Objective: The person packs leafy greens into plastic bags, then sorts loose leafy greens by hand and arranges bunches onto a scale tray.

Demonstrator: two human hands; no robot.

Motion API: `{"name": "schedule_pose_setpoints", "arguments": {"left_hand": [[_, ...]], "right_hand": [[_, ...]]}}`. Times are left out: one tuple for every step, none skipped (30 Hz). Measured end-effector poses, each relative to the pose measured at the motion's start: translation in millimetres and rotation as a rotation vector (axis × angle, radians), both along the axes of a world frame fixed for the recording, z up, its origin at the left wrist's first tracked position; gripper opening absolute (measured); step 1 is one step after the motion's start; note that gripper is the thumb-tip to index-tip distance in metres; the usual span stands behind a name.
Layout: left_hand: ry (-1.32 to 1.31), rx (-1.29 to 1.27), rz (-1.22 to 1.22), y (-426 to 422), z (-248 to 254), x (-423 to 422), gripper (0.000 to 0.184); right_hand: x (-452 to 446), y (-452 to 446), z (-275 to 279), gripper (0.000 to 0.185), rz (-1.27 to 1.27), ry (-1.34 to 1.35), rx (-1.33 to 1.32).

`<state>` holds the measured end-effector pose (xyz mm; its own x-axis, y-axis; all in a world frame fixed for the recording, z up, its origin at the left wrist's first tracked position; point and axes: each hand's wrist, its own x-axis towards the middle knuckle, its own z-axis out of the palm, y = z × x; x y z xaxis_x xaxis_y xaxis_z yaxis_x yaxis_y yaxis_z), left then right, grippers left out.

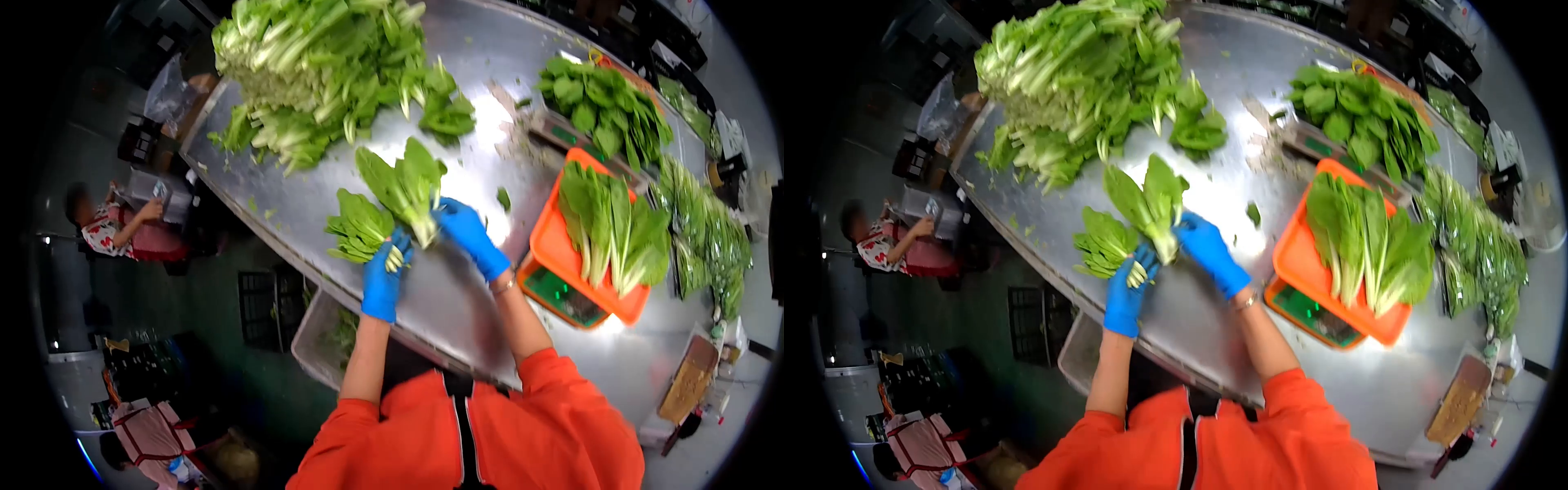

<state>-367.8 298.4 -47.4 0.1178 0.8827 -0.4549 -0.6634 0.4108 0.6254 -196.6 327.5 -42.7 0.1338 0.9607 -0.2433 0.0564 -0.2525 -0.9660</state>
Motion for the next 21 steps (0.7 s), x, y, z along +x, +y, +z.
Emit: {"name": "schedule_pose_setpoints", "arguments": {"left_hand": [[0.036,-0.067,0.027,-20,-5,-8,0.037],[0.068,-0.118,0.052,-33,-12,-18,0.04],[0.013,-0.143,0.081,-48,-17,-28,0.043],[-0.061,-0.16,0.104,-57,-20,-37,0.039],[-0.07,-0.12,0.095,-67,-17,-42,0.037],[-0.077,-0.082,0.09,-75,-13,-46,0.034],[-0.081,-0.08,0.086,-81,-15,-50,0.034],[-0.083,-0.075,0.092,-85,-18,-53,0.033],[-0.086,-0.067,0.101,-88,-18,-54,0.032],[-0.094,-0.055,0.104,-90,-17,-53,0.032],[-0.087,-0.023,0.101,-92,-10,-49,0.032],[-0.08,0.006,0.098,-95,-3,-44,0.031],[-0.101,0.022,0.092,-97,5,-40,0.031],[-0.11,0.031,0.097,-99,10,-39,0.031],[-0.109,0.056,0.086,-99,15,-38,0.031],[-0.109,0.079,0.076,-99,16,-36,0.031],[-0.119,0.082,0.085,-99,16,-36,0.031],[-0.105,0.084,0.083,-100,16,-38,0.031],[-0.089,0.086,0.078,-101,15,-38,0.031],[-0.095,0.086,0.078,-103,16,-36,0.031],[-0.103,0.086,0.066,-102,18,-33,0.03]], "right_hand": [[14,-11,-11,0.027,-0.025,-0.235,-0.036],[26,-20,-31,0.027,-0.07,-0.277,-0.052],[37,-31,-49,0.027,-0.079,-0.13,-0.082],[44,-39,-60,0.028,-0.091,0.016,-0.102],[44,-45,-61,0.028,-0.101,0.01,-0.097],[42,-51,-63,0.03,-0.194,-0.114,-0.048],[40,-57,-65,0.031,-0.284,-0.238,0.002],[34,-62,-60,0.031,-0.285,-0.243,0.008],[24,-65,-53,0.032,-0.301,-0.413,0.038],[15,-67,-45,0.033,-0.317,-0.582,0.071],[9,-69,-36,0.037,-0.236,-0.655,0.083],[8,-67,-41,0.037,-0.234,-0.659,0.093],[8,-61,-52,0.039,-0.195,-0.567,0.067],[7,-59,-48,0.04,-0.156,-0.477,0.044],[8,-59,-43,0.035,-0.153,-0.381,0.071],[10,-59,-38,0.035,-0.145,-0.39,0.083],[9,-62,-23,0.029,-0.175,-0.052,0.105],[8,-69,-10,0.024,-0.203,0.286,0.116],[8,-73,2,0.02,-0.176,0.375,0.074],[8,-77,-1,0.02,-0.175,0.37,0.075],[7,-79,-5,0.021,-0.164,0.481,0.073]]}}
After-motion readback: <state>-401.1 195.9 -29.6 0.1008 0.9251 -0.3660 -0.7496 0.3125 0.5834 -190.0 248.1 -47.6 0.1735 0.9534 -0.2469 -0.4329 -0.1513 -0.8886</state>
